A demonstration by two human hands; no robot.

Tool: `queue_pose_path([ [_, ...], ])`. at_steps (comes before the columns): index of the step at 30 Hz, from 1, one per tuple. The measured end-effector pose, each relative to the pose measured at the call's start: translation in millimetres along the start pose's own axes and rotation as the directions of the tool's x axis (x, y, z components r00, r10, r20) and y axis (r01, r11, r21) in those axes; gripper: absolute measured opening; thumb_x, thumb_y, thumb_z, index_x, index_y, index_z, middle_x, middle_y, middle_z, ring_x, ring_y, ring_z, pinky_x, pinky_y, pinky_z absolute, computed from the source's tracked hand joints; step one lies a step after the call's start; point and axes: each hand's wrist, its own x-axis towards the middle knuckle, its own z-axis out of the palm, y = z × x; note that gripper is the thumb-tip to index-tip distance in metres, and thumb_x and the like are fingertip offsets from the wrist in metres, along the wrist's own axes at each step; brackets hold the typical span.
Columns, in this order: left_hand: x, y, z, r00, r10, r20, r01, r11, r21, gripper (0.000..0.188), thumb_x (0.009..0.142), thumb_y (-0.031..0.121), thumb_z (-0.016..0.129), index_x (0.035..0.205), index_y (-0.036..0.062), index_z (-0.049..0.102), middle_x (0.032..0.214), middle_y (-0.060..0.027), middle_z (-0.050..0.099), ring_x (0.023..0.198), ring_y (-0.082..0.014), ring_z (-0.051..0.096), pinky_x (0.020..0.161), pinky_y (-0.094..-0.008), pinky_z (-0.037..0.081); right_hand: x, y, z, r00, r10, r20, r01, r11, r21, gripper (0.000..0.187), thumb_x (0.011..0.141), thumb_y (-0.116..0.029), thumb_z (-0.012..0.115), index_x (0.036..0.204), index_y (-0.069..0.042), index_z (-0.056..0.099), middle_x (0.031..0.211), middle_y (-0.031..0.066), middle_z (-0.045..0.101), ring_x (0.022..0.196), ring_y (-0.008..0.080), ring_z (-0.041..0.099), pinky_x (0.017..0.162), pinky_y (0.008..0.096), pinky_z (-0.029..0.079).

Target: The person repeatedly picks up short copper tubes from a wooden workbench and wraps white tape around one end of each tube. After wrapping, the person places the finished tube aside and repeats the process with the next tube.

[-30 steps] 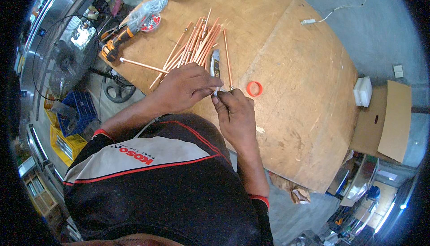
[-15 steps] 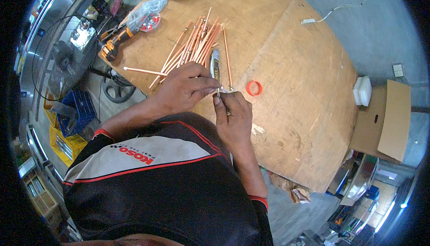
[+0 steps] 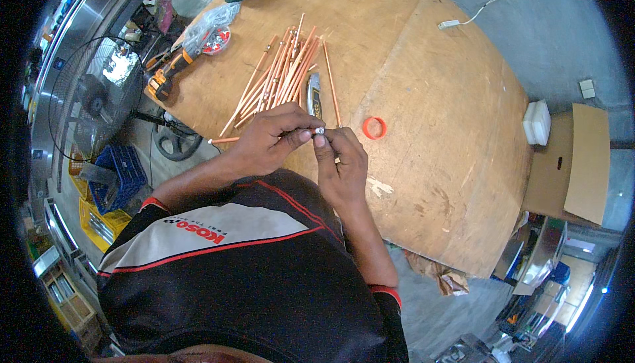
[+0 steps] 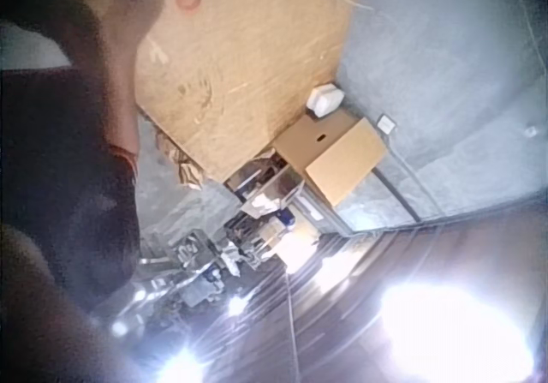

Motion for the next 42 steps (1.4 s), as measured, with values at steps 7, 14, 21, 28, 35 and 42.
queue_pose_path([
  [7, -3.3, -2.4, 9.4, 0.985, 0.04, -0.168, -0.057, 0.993, -0.1, 0.019, 0.093, 0.012, 0.063, 0.108, 0.0009, 0.067, 0.086, -0.0114, 0.061, 0.075, -0.0229, 0.06, 0.068, -0.0339, 0.047, 5.6, -2.9, 1.1, 0.999, -0.052, -0.008, 0.052, 0.999, 0.003, 0.017, 0.094, -0.015, 0.061, 0.096, 0.001, 0.067, 0.08, 0.0133, 0.059, 0.07, 0.0234, 0.059, 0.064, 0.0334, 0.045],
  [14, -4.7, -8.5, 4.5, 0.99, -0.144, 0.005, 0.116, 0.775, -0.621, 0.02, 0.095, 0.014, 0.063, 0.108, -0.0013, 0.065, 0.09, -0.0055, 0.063, 0.082, -0.012, 0.06, 0.074, -0.0286, 0.049, 11.5, -4.7, -5.0, 0.992, -0.123, 0.011, 0.124, 0.988, -0.088, 0.017, 0.093, -0.018, 0.063, 0.095, -0.001, 0.069, 0.081, 0.0133, 0.062, 0.073, 0.0299, 0.061, 0.067, 0.0388, 0.046],
  [21, -1.4, -4.9, -11.8, 0.995, 0.1, 0.023, -0.097, 0.989, -0.114, 0.023, 0.095, 0.018, 0.061, 0.111, 0.001, 0.064, 0.092, -0.0119, 0.062, 0.082, -0.0234, 0.064, 0.072, -0.0333, 0.05, 13.0, -14.9, -11.9, 0.994, -0.061, 0.093, 0.068, 0.995, -0.074, 0.018, 0.092, -0.02, 0.064, 0.095, -0.003, 0.07, 0.078, 0.0139, 0.061, 0.073, 0.0316, 0.061, 0.066, 0.0408, 0.046],
  [28, -0.5, 19.1, -10.7, 0.998, 0.064, 0.021, -0.064, 0.998, 0.013, 0.022, 0.093, 0.021, 0.063, 0.105, 0.0018, 0.066, 0.084, -0.0138, 0.061, 0.078, -0.029, 0.062, 0.069, -0.0356, 0.049, 14.2, -16.1, -18.1, 0.991, -0.073, 0.116, 0.09, 0.984, -0.152, 0.019, 0.092, -0.019, 0.063, 0.097, -0.002, 0.07, 0.078, 0.0145, 0.06, 0.074, 0.0322, 0.061, 0.068, 0.041, 0.045],
  [35, 2.7, -5.4, -3.9, 0.991, 0.116, -0.06, -0.115, 0.993, 0.018, 0.022, 0.088, 0.021, 0.07, 0.102, 0.0036, 0.069, 0.091, -0.0106, 0.065, 0.085, -0.0249, 0.064, 0.077, -0.0357, 0.051, 12.9, -5.6, -12.1, 0.995, -0.023, 0.098, 0.037, 0.988, -0.149, 0.02, 0.093, -0.02, 0.062, 0.098, -0.003, 0.07, 0.078, 0.0144, 0.06, 0.074, 0.0328, 0.06, 0.069, 0.0413, 0.044],
  [42, 9.0, 1.9, -15.7, 0.986, 0.156, 0.061, -0.157, 0.987, 0.026, 0.02, 0.09, 0.019, 0.067, 0.103, 0.0039, 0.069, 0.095, -0.0112, 0.066, 0.094, -0.0275, 0.063, 0.087, -0.0368, 0.049, 12.4, -17.5, -17.5, 0.994, -0.045, 0.101, 0.069, 0.967, -0.246, 0.02, 0.092, -0.021, 0.063, 0.097, -0.003, 0.07, 0.081, 0.0129, 0.061, 0.077, 0.0305, 0.06, 0.073, 0.0405, 0.042],
])
